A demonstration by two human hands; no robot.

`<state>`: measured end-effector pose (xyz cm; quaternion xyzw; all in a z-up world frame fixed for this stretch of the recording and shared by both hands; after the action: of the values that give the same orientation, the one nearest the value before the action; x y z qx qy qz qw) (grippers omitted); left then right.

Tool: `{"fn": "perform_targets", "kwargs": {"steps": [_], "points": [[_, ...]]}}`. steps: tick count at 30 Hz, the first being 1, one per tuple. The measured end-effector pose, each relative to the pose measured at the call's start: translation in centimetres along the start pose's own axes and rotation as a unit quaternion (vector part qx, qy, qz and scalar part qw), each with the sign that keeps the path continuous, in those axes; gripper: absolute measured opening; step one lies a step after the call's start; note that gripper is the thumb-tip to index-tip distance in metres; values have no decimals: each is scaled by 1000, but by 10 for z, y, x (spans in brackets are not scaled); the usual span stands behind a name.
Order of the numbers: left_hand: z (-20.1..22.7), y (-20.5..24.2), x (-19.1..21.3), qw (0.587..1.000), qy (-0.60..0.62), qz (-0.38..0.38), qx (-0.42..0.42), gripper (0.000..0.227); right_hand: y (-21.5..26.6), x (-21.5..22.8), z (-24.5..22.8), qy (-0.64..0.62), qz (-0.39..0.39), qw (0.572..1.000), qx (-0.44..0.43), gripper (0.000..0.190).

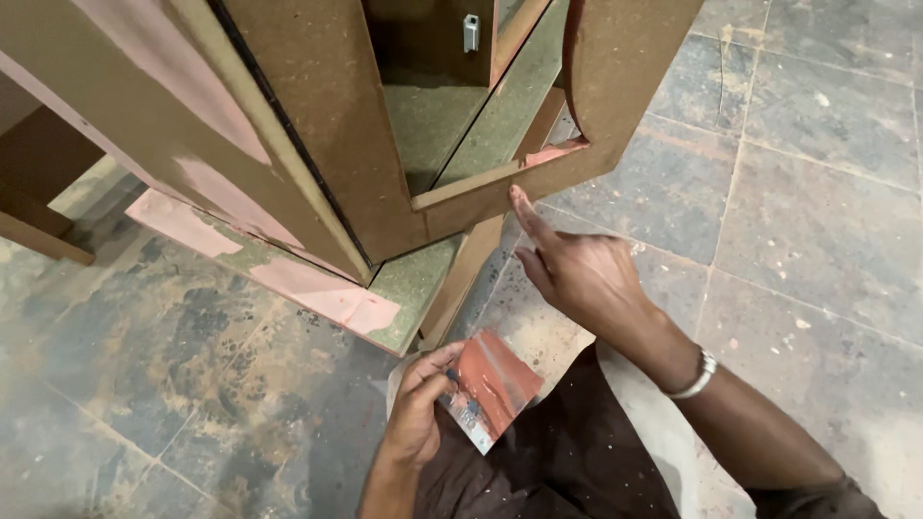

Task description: The person applies pink wood filler to the edges and corners of a wooden cabinet using a small putty knife. They repeatedly scoop filler from a container and smooth it onto the cabinet's frame and shelves.

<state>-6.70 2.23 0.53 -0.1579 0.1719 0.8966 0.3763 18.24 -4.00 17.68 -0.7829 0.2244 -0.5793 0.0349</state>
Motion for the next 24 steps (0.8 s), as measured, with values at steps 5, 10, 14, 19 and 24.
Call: {"fn": "perform_targets", "kwargs": {"steps": [5,10,14,19,24], "points": [[-21,0,6,997,-7,67,45,46,-26,-8,40,-198,87,976,1,86],[-32,-10,3,998,-6,54,41,46,-28,-41,1,-321,16,946,37,94],[-27,-9,4,998,-29,53,25,49,-32,-28,9,-408,-15,913,-2,90],[-26,-3,5,999,20,25,34,49,-47,-19,30,-339,58,937,-56,87],[-21,1,0,997,-5,64,35,47,-39,-22,-12,-429,-68,901,25,91]]}}
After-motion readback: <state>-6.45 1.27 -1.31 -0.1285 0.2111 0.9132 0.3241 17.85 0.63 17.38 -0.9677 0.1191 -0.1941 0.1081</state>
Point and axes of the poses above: each hand's wrist, its own y-axis away from the middle knuckle, its own x-axis out of the back of the hand, z = x × y, the point moved 1 cm from there along -y, towards the middle knuckle, and after that the axes turned 10 degrees about -y, right-handed, at the moved point
